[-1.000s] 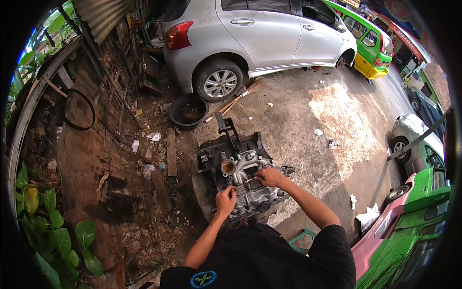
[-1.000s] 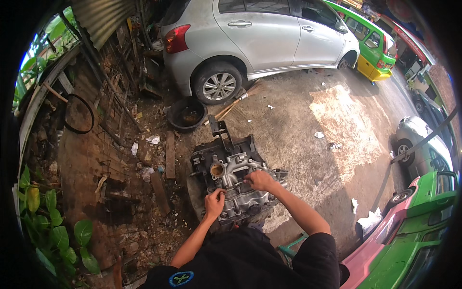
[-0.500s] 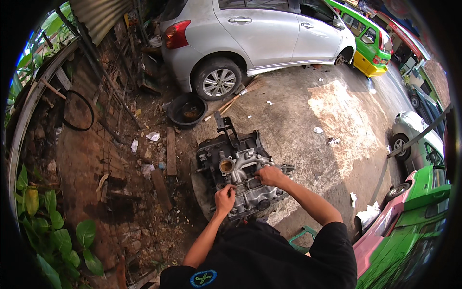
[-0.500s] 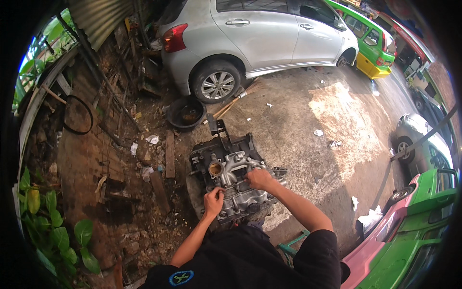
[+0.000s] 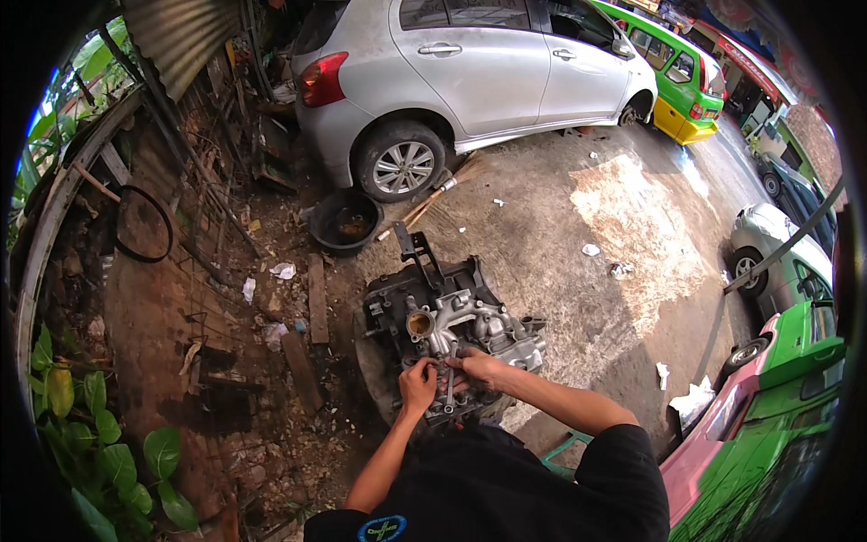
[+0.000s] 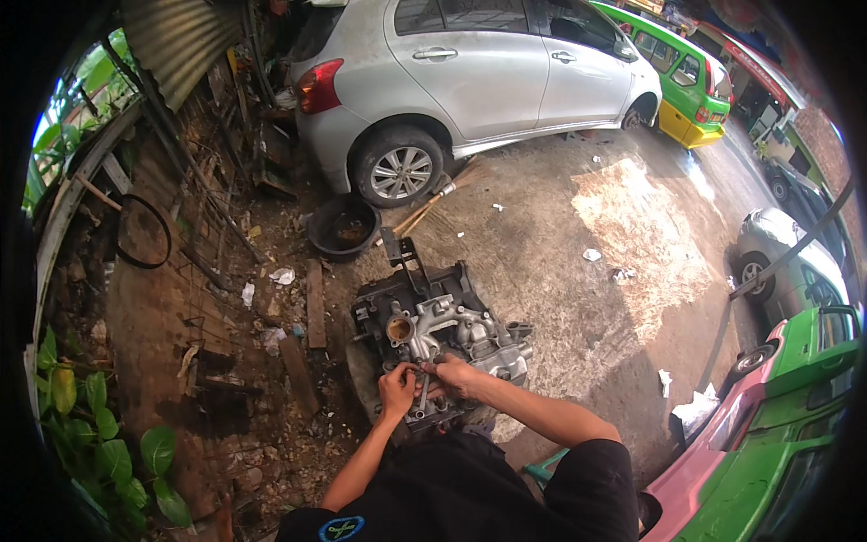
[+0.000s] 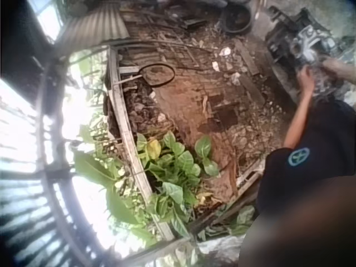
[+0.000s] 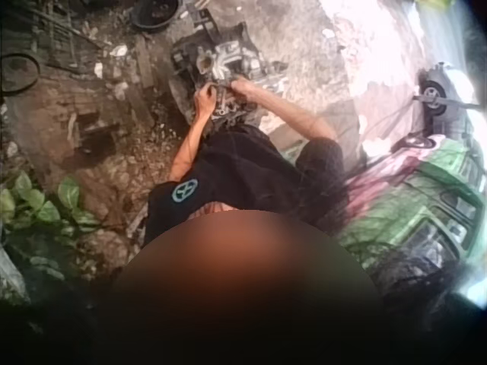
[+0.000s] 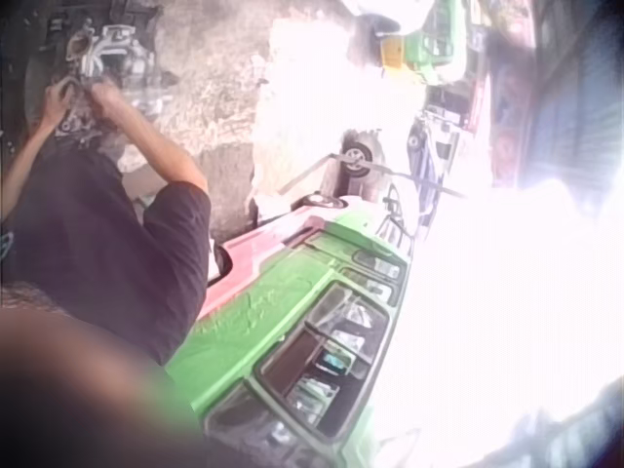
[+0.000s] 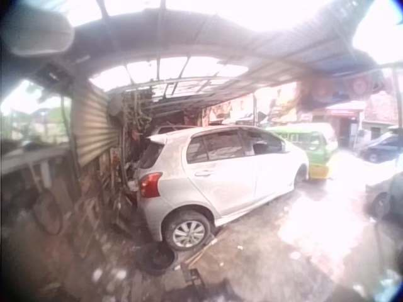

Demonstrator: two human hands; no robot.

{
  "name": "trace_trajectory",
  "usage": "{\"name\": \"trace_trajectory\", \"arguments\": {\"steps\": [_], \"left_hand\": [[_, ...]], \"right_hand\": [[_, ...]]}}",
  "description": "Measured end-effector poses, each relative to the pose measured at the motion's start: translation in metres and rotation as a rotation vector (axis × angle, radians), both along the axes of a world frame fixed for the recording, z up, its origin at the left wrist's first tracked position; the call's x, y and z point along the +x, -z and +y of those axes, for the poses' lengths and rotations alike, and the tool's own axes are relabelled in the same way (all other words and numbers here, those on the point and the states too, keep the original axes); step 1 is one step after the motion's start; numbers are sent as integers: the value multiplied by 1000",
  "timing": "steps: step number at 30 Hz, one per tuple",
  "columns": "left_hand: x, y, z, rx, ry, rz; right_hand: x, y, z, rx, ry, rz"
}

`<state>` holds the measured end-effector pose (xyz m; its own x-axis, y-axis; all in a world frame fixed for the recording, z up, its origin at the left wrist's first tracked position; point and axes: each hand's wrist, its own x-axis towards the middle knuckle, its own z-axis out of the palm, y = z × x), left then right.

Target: The person uses a wrench to loosen and remove bolts from a car engine block resting on a tire. They repeatedly reposition the engine and continue removing bolts from different sections.

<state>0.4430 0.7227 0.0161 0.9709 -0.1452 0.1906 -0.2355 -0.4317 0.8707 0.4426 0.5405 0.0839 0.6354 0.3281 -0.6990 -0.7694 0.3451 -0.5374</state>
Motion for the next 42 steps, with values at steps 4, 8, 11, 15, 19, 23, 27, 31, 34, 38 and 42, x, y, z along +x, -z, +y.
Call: {"name": "trace_trajectory", "arguments": {"steps": [4,8,11,15,19,23,27,31,34,38,42], "left_hand": [[-1,-1,1,48,13,35],[-2,-4,0,41,0,18],[-2,-4,0,31,7,16],[-1,-1,0,13,8,-7],[-1,0,0,27,14,-23],[0,1,1,35,16,-37],[-1,-1,0,31,18,-21],[-2,-4,0,28,21,2],[-1,-4,0,43,8,8],[-1,-2,0,43,13,-2],[0,-1,1,50,28,15]], "right_hand": [[7,11,-14,-227,-110,-205],[13,36,-38,-838,-345,-581],[12,45,-54,-1190,-566,-650],[15,42,-62,-1254,-665,-690],[20,36,-62,-1300,-736,-798],[24,34,-61,-1321,-826,-808],[28,35,-59,-1343,-861,-875],[32,35,-57,-1341,-867,-927],[33,32,-56,-1318,-802,-955],[31,29,-57,-1344,-735,-975],[31,27,-59,-1338,-746,-988]]}}
